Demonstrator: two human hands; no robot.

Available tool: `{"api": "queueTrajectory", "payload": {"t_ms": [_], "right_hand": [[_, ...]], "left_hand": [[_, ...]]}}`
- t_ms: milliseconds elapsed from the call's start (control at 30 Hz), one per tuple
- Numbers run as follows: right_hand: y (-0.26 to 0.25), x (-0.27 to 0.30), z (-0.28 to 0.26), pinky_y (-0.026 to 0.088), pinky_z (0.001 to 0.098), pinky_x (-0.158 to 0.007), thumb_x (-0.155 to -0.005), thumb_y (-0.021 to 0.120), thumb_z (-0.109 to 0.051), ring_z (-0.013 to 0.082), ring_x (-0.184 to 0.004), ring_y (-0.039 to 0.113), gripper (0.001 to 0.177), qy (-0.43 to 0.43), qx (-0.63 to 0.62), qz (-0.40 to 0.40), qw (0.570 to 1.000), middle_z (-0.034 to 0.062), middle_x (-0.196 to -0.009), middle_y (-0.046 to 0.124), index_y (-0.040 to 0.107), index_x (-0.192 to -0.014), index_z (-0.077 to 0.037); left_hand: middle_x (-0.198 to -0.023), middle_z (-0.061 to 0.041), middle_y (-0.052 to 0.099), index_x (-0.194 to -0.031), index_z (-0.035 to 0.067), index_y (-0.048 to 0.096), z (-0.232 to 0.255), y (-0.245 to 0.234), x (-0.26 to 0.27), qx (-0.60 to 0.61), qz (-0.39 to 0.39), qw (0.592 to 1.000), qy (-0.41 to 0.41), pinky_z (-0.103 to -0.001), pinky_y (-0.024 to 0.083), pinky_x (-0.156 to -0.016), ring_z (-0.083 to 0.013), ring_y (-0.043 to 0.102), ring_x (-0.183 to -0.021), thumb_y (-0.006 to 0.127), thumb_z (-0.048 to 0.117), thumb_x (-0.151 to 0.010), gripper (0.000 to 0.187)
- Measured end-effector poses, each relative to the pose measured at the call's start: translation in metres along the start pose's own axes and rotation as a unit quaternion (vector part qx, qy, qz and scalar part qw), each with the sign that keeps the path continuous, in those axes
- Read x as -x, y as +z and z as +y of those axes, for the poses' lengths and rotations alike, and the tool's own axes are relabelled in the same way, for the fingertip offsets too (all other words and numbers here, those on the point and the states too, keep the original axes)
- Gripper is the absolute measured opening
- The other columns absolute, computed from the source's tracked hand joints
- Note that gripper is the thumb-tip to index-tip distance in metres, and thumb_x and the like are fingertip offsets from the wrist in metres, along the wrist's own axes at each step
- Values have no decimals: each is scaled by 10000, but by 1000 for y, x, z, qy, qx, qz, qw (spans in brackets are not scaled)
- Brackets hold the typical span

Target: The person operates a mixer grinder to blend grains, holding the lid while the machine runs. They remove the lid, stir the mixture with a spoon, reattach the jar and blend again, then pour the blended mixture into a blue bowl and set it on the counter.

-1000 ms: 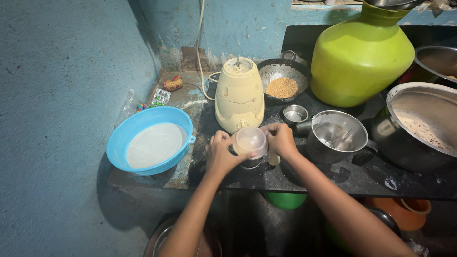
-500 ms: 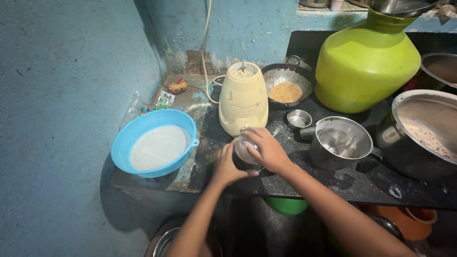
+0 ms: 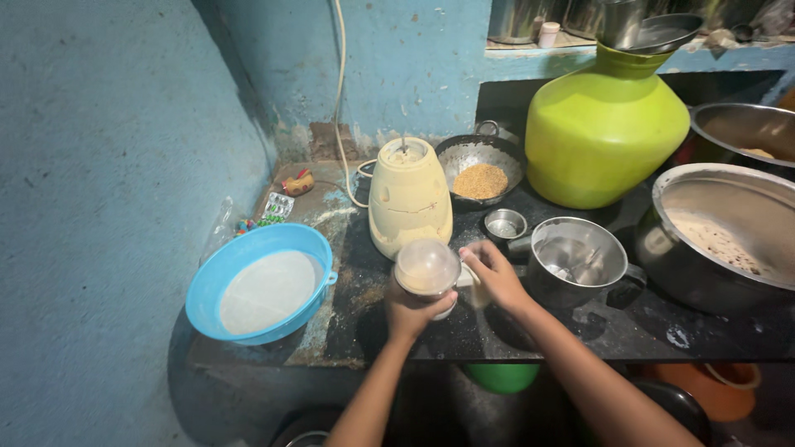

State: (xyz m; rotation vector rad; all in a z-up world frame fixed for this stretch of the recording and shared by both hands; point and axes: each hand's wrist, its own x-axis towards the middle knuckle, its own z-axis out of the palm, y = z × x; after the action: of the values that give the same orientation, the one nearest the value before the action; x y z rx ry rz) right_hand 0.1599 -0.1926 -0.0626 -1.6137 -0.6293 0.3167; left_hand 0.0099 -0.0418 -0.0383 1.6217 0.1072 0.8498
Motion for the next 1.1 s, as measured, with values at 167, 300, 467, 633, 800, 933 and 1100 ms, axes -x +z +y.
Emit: {"api": "queueTrajectory", "payload": {"t_ms": [167,300,467,633,800,933,1100], "right_hand": [[2,-13,-12,447,286,-473,-1068,553,-437,134,-501,546,483,28,-188,6,982,45,-644,609,644,-840,-21],[6,-12,-54,439,278,-440,-1021,381,-578,129,-456,574,672,17,-143,142,979,35,-577,626,659,-703,-56],[14,-4,-98,390,306,-398,-1029,311,-663,165,-392,505,786,21,-133,146,980,45,-466,482,506,-559,-64],[18,-5,-128,364,308,-397,-1032,307,-659,151,-366,414,749,64,-195,105,973,23,-450,412,475,-590,-78],[20,-27,-153,343,315,-393,-1034,305,-657,140,-365,380,745,65,-204,117,970,8,-458,370,472,-615,-63],[22,-46,-158,360,316,-401,-1025,304,-648,144,-356,373,755,78,-204,136,966,15,-451,376,501,-613,-46],[23,-71,-162,359,319,-386,-1043,325,-636,159,-353,399,736,26,-201,149,968,35,-446,409,457,-604,-60]], "left_hand": [[-1164,-115,735,-1255,15,596,42,4,-33,-44,-13,997,60,-356,586,-939,-212,730,-1056,994,317,-546,867],[-1195,-136,728,-1278,-8,611,67,4,-56,-64,-19,989,133,-366,575,-970,-223,729,-1094,995,327,-579,865],[-1205,-120,726,-1263,-11,611,68,2,-73,-27,-35,994,104,-362,564,-981,-215,715,-1106,985,323,-573,854],[-1286,-102,668,-1358,-7,543,30,-2,-90,124,-87,988,39,-371,559,-1025,-222,671,-1192,955,305,-653,875],[-1394,-133,554,-1486,29,412,-19,7,-111,237,-26,968,-76,-381,459,-1085,-247,552,-1284,778,450,-824,866],[-1533,-143,470,-1539,7,371,-35,15,-131,436,-39,891,-124,-398,406,-1154,-258,489,-1387,422,655,-979,858],[-1626,-110,387,-1584,31,307,-21,12,-171,265,-31,948,-171,-365,244,-1227,-235,379,-1480,218,762,-934,983]]}}
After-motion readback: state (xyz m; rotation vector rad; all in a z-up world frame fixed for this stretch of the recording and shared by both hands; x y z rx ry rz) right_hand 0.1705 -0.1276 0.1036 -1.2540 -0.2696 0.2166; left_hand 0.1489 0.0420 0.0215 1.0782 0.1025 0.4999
